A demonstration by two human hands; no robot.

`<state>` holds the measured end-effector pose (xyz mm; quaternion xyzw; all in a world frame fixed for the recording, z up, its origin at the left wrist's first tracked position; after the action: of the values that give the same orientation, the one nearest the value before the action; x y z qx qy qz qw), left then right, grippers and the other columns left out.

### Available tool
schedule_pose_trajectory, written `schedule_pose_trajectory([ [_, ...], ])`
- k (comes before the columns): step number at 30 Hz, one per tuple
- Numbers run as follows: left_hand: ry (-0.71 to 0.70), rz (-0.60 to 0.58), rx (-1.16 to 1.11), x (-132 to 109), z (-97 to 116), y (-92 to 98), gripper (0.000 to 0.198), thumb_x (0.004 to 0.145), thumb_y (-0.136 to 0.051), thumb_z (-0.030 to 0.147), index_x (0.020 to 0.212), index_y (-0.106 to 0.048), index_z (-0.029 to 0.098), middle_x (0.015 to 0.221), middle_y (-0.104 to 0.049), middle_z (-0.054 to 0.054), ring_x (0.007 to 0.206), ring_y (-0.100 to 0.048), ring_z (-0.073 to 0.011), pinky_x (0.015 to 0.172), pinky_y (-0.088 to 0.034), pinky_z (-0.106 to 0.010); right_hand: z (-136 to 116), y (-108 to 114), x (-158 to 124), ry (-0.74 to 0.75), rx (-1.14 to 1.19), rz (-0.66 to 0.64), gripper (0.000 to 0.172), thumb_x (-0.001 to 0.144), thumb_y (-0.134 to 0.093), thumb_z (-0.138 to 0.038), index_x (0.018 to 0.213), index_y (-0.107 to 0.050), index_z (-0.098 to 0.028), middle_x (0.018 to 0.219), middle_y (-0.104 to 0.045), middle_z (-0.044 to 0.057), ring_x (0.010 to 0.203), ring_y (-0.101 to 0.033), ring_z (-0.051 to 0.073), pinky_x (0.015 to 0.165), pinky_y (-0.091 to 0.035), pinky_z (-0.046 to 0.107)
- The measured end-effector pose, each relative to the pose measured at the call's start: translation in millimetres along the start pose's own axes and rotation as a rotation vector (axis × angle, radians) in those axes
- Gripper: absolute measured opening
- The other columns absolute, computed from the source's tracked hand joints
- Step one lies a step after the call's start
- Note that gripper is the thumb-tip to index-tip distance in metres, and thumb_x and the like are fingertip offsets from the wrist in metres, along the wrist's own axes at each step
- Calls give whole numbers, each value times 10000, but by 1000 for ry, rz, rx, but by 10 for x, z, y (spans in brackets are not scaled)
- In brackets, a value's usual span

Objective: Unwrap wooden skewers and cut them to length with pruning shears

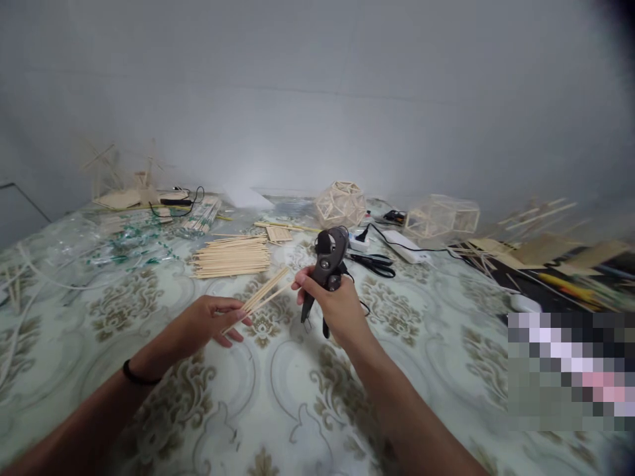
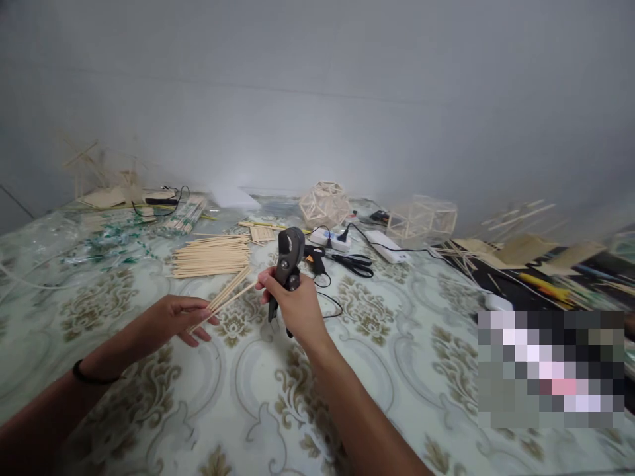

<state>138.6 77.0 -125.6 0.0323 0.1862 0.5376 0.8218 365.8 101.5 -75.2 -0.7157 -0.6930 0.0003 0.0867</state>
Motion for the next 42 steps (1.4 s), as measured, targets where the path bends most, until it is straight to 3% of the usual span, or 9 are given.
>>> schedule_pose_trajectory([
  [11,-6,-88,-88,-50,-3,-122,359,855,-753,491,1046,-799,190,1052,-819,-122,793,-804,-252,643,-646,-280,-141,-75,-109,66,26,21,347,691,-869,-449,778,-686,-167,705,-685,17,547,-594,131,567,-500,281],
  [17,-40,-99,-56,-73,57,-154,352,875,-724,495,1050,-808,201,1031,-818,-108,774,-803,-246,637,-646,-281,-146,-156,-151,66,58,-70,337,752,-840,-456,871,-710,-168,634,-661,-10,539,-580,126,581,-510,278],
  [27,-22,-124,-73,-92,43,-279,360,874,-711,529,959,-795,189,1037,-821,-107,832,-800,-253,676,-637,-284,-168,-175,-185,69,79,-58,361,747,-851,-486,750,-673,-171,620,-655,0,510,-570,118,535,-492,259],
  [42,-33,-86,-85,-65,34,-229,387,845,-749,551,904,-827,177,961,-829,-103,820,-804,-259,701,-651,-300,-200,-155,-194,147,-48,-118,323,830,-786,-477,812,-710,-163,652,-649,5,573,-578,138,597,-483,289],
])
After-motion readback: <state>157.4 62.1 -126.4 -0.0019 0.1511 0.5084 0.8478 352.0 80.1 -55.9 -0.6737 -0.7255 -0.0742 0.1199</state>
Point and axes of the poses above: each hand's wrist, its own x-axis towards the middle knuckle, its own y-axis out of the back of the hand, z = x × y, the point moved 9 cm from there along x, towards the middle knuckle
